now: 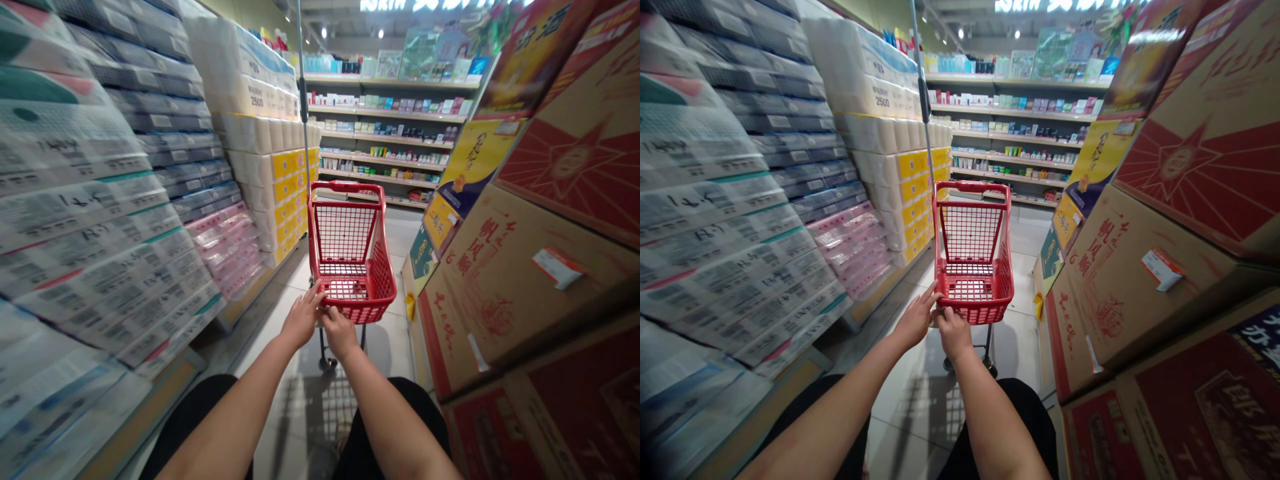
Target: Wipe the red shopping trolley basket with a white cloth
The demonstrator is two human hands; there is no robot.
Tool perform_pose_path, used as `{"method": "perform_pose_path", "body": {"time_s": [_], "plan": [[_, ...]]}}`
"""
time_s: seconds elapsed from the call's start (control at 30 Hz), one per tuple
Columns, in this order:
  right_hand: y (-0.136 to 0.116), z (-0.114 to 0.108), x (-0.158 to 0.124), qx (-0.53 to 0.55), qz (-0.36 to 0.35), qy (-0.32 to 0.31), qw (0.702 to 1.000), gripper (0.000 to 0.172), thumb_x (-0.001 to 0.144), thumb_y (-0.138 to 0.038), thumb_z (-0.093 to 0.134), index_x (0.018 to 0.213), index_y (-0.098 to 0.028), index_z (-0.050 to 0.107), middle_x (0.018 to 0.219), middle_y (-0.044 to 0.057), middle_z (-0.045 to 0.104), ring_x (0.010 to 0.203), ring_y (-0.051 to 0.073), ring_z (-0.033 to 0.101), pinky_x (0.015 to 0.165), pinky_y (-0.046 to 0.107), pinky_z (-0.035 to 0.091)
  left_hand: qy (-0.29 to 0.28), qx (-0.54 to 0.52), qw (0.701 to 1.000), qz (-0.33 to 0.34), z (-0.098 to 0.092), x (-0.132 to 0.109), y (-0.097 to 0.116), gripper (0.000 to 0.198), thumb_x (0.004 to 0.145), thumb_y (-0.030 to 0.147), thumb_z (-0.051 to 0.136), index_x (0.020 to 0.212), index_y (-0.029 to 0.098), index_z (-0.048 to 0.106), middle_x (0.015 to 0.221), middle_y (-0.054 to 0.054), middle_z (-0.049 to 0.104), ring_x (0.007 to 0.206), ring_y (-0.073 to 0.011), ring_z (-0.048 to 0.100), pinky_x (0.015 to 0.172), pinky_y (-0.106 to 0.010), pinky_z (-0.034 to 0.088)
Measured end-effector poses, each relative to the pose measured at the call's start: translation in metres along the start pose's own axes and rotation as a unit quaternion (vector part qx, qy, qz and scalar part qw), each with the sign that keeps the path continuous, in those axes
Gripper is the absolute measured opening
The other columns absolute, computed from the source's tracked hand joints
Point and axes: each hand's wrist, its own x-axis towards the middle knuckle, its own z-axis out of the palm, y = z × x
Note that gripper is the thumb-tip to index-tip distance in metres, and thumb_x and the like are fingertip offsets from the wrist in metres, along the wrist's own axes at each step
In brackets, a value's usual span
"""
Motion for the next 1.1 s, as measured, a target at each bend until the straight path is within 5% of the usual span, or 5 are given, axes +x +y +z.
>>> {"method": "perform_pose_path", "body": {"time_s": [0.37,0.63,0.8,1.1], "plan": [[0.000,-0.007,0.004,0.002,0.012,0.002,1.000,0.024,0.095,-0.016,0.047,0.108,-0.023,0.066,0.086,0.006,0.060,0.075,0.015,0.056,0.066,0.023,0.042,0.002,0.003,0.999,0.047,0.002,0.000,-0.018,0.057,0.086,0.008,0.041,0.138,0.032,0.042,0.157,-0.002,0.024,0.128,-0.0197,0.048,0.110,-0.045,0.036],[0.003,-0.012,-0.005,0.006,0.018,-0.022,1.000,0.022,0.094,-0.018,0.050,0.109,-0.025,0.066,0.086,0.005,0.060,0.074,0.017,0.055,0.066,0.025,0.041,0.024,0.052,0.997,0.054,-0.006,0.002,-0.017,0.048,0.090,0.014,0.044,0.135,0.028,0.049,0.153,-0.002,0.035,0.145,-0.0243,0.018,0.117,-0.052,0.023],[0.005,-0.022,-0.002,0.019,0.029,-0.023,0.999,0.018,0.092,-0.015,0.052,0.093,-0.022,0.068,0.086,0.006,0.061,0.076,0.017,0.055,0.068,0.026,0.041,0.025,0.057,0.996,0.061,-0.005,0.002,-0.016,0.050,0.089,0.010,0.040,0.135,0.026,0.048,0.152,-0.003,0.036,0.145,-0.0227,0.019,0.117,-0.049,0.022],[0.010,-0.037,0.004,0.080,0.034,0.075,0.993,0.023,0.093,-0.016,0.052,0.110,-0.023,0.065,0.103,0.006,0.063,0.099,0.019,0.053,0.091,0.032,0.040,0.055,0.040,0.996,0.054,0.008,-0.002,-0.022,0.047,0.089,0.010,0.040,0.132,0.025,0.051,0.152,-0.004,0.036,0.144,-0.0239,0.023,0.115,-0.050,0.026]]}}
